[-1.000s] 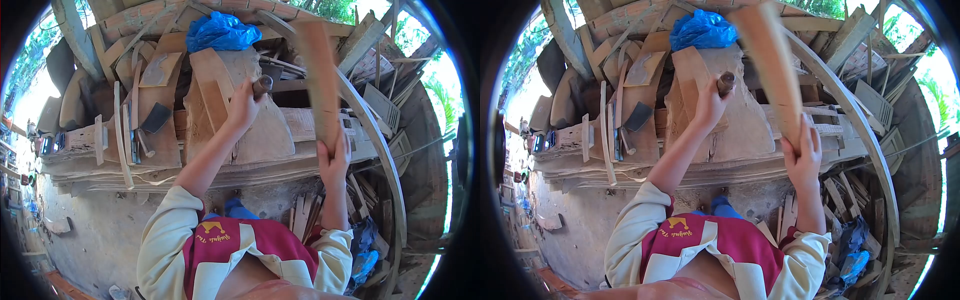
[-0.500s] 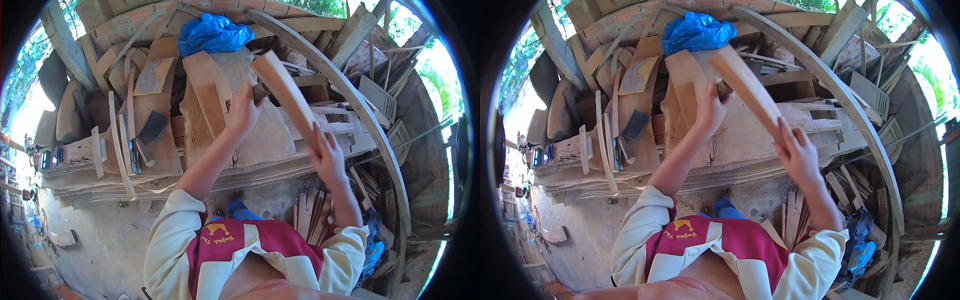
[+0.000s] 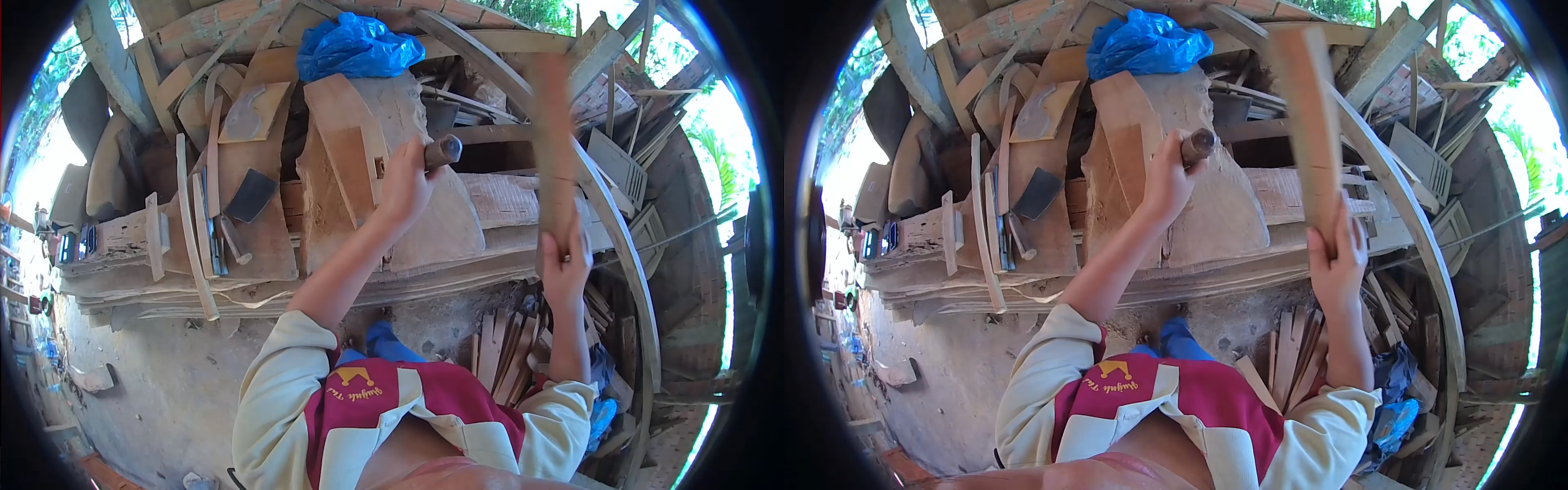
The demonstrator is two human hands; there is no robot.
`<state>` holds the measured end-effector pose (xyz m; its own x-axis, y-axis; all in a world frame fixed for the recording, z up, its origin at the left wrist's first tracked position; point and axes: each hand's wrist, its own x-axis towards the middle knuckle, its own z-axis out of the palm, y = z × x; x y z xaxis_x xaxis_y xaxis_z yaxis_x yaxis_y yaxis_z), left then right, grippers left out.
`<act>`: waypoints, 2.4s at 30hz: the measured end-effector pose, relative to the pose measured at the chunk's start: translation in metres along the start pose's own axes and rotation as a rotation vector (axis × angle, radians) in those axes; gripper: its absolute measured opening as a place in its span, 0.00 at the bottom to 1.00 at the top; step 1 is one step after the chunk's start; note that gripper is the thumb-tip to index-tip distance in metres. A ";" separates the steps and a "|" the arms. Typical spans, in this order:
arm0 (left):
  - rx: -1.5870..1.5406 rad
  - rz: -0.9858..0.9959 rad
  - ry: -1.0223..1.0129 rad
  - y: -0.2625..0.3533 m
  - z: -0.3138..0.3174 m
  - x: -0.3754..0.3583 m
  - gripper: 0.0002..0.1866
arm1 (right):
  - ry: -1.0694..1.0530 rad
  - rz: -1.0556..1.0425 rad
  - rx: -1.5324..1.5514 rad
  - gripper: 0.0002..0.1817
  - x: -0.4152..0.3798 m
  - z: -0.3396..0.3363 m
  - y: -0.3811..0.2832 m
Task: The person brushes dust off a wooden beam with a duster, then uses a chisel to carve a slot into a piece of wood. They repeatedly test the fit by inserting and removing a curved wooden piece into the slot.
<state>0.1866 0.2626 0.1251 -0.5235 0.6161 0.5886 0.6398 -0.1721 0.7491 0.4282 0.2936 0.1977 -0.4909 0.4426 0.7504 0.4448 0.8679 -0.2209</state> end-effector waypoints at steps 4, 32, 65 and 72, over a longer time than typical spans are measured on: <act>-0.025 0.002 -0.003 0.001 0.002 0.001 0.14 | -0.306 -0.099 -0.042 0.30 -0.002 -0.001 -0.024; -0.412 -0.044 0.147 -0.035 -0.023 0.040 0.09 | -0.235 0.514 0.583 0.29 -0.082 0.127 0.024; -0.325 -0.099 0.433 -0.053 -0.062 0.045 0.11 | -0.645 0.643 0.707 0.31 -0.117 0.141 -0.035; -0.299 -0.053 0.323 -0.053 -0.056 0.054 0.12 | -0.640 0.681 0.757 0.31 -0.113 0.139 -0.032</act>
<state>0.0929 0.2622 0.1347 -0.7301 0.3666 0.5766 0.4415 -0.3909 0.8076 0.3656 0.2471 0.0334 -0.7046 0.7070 -0.0607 0.3099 0.2297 -0.9226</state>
